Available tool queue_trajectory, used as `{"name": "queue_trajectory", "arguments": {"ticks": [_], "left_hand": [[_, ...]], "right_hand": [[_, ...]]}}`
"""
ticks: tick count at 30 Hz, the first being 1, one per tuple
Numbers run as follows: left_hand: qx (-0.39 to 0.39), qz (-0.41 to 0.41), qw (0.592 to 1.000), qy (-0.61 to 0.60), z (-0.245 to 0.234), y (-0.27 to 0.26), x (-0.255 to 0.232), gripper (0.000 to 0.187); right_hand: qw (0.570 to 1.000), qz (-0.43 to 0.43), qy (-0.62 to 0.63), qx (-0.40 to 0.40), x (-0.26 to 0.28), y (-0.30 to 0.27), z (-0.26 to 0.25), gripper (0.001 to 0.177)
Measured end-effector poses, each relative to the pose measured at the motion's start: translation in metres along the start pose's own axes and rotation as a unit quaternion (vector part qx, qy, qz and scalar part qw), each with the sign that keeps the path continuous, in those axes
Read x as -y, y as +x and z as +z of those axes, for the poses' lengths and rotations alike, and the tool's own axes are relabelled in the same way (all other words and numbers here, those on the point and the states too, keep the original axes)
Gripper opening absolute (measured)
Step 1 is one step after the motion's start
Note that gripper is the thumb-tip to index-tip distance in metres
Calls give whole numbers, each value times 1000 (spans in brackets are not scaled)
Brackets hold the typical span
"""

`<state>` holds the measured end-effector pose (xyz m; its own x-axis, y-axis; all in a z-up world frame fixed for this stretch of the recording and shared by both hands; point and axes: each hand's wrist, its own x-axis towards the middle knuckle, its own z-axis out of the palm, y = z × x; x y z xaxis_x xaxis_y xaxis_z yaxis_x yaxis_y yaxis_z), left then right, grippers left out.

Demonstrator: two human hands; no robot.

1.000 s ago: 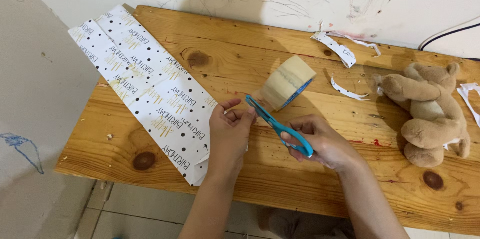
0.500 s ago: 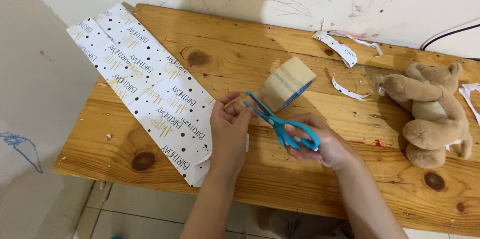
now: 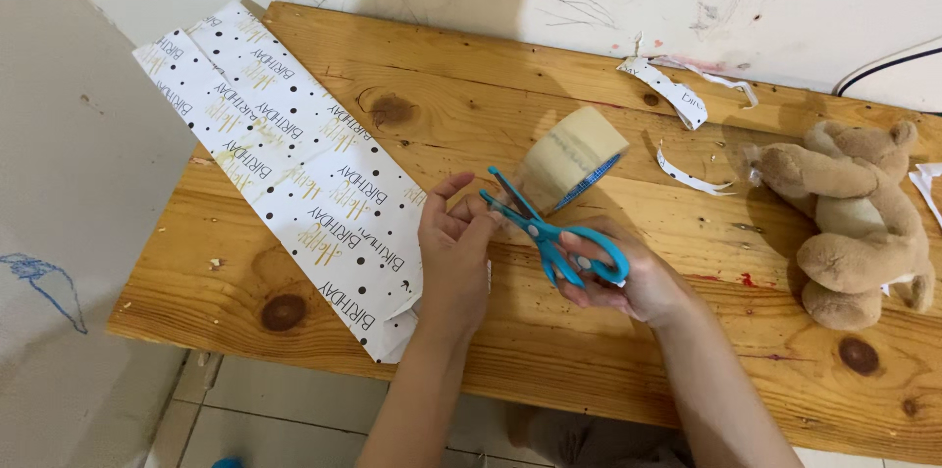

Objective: The person folds a sheet of birthday-themed wrapping paper around a rectangular object on a wooden table. They use scissors to cut clear tape and apply it to secure the folded edges. The process includes folding, taping, and adjusting the paper to form a wrapped package.

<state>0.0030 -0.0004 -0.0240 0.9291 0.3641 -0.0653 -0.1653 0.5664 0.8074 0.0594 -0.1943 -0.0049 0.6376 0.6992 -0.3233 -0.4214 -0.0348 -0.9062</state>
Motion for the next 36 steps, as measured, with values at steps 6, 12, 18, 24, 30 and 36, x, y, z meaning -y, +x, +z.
{"name": "queue_trajectory", "arguments": {"ticks": [6, 12, 18, 24, 30, 36], "left_hand": [[-3, -10, 999, -32, 1, 3, 0, 48], [8, 16, 1000, 10, 2, -3, 0, 45], [2, 13, 999, 52, 6, -3, 3, 48], [14, 25, 999, 29, 2, -4, 3, 45], [2, 15, 1000, 5, 4, -4, 0, 46], [-45, 27, 997, 50, 10, -11, -12, 42]], "right_hand": [[999, 19, -25, -24, 5, -1, 2, 48], [997, 37, -47, -55, 6, -5, 8, 42], [997, 34, -50, -51, 9, -8, 10, 41], [996, 36, -69, -53, 8, -5, 12, 39], [997, 33, -55, -44, 3, -4, 4, 43], [998, 46, 44, -2, -16, -4, -17, 47]]}}
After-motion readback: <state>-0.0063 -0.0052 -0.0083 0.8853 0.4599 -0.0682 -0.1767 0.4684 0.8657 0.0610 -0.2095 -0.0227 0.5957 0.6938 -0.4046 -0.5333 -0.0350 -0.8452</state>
